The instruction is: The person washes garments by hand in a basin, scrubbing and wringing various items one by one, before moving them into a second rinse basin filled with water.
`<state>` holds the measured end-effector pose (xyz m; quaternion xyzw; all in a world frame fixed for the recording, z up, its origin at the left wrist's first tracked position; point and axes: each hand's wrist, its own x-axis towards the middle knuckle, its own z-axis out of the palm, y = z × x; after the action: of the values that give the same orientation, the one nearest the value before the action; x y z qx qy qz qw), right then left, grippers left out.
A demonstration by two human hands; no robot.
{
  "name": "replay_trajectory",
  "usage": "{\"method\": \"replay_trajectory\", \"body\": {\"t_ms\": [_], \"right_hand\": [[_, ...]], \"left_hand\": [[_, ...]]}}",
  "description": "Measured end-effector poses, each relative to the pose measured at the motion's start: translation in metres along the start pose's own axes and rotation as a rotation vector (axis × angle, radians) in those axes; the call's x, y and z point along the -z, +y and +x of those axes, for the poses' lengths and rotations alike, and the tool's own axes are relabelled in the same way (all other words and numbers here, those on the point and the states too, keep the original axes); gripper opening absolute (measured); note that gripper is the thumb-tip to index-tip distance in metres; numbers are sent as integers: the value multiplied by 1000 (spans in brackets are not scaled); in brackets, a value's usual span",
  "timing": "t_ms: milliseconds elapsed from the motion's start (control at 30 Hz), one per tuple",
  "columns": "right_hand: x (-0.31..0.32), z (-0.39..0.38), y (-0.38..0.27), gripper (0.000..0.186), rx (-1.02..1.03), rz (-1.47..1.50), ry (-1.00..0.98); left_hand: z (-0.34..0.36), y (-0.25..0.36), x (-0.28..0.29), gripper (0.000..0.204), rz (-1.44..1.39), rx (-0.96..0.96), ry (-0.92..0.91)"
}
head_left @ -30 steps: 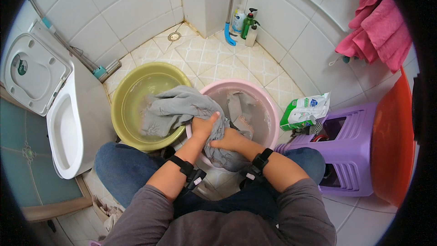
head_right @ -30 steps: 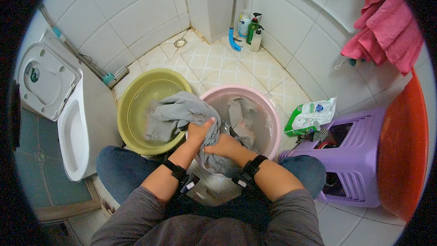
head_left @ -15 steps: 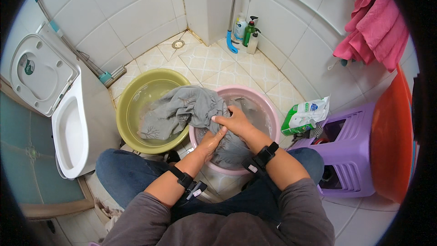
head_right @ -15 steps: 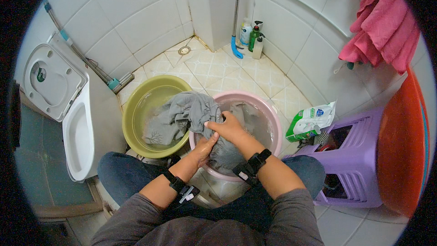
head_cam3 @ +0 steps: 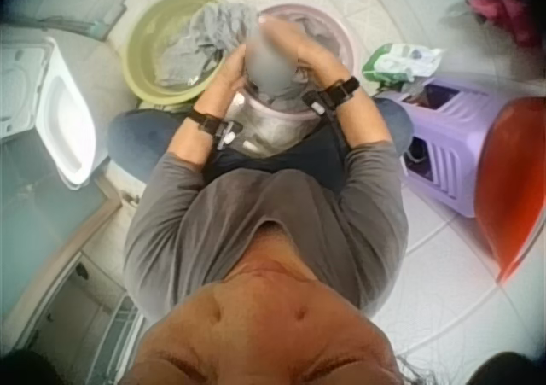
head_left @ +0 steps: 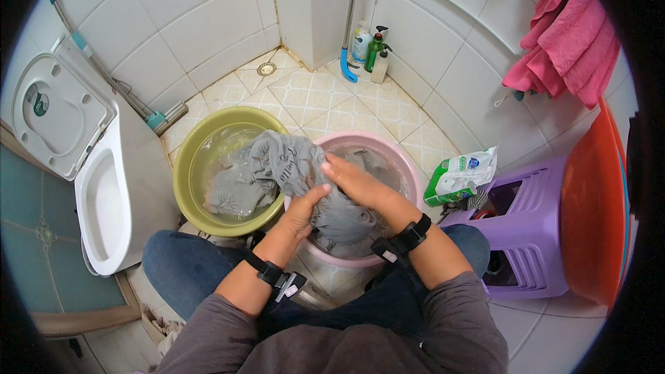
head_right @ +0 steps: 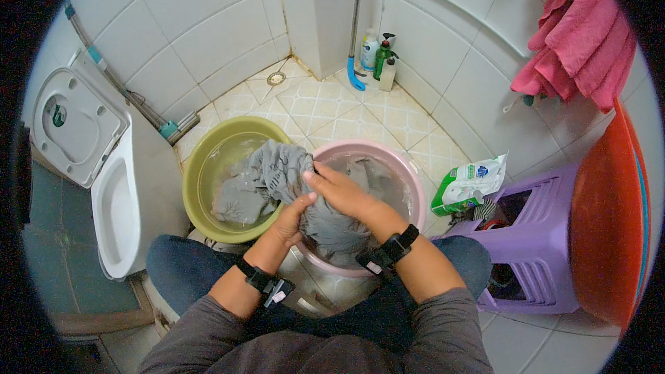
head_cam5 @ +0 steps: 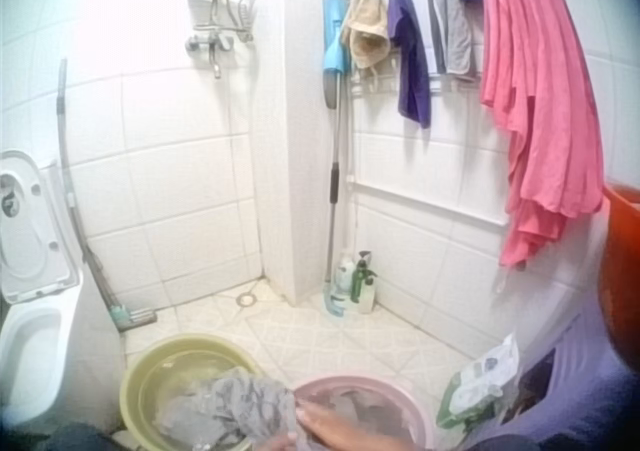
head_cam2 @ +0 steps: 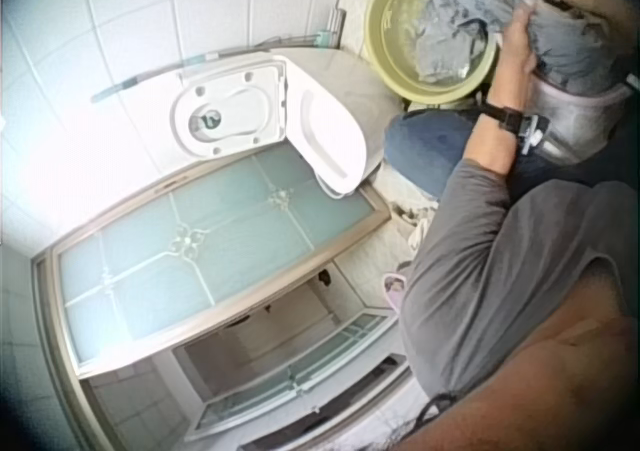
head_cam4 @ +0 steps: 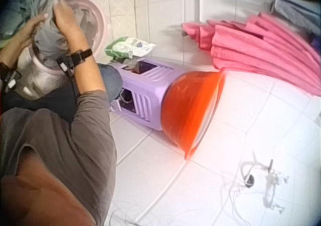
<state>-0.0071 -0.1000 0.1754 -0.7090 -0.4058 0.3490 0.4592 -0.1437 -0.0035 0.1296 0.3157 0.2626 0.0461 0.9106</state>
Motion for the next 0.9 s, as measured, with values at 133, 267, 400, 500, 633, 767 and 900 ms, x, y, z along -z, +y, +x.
{"method": "replay_trajectory", "body": {"t_ms": [133,267,400,500,633,767,900], "right_hand": [[10,12,20,67,-143,417,-41],[9,24,51,71,-191,497,-310],[-26,10,37,73,-355,901,-392],[-27,-10,38,78,-355,876,-354],[-19,-25,29,84,-405,1090,-399],[-18,-33,32,90,-313,842,-500],[-27,-32,19,92,-276,292,-393]], "left_hand": [[-21,42,-18,49,-104,-47,-59],[-31,61,-18,49,-182,-189,-211],[-43,80,-32,48,-207,-260,-379],[-36,87,-38,50,-209,-361,-314],[-18,84,-24,44,-269,-378,-167],[9,61,8,32,-303,-202,96],[30,39,26,33,-203,-101,182]]}}
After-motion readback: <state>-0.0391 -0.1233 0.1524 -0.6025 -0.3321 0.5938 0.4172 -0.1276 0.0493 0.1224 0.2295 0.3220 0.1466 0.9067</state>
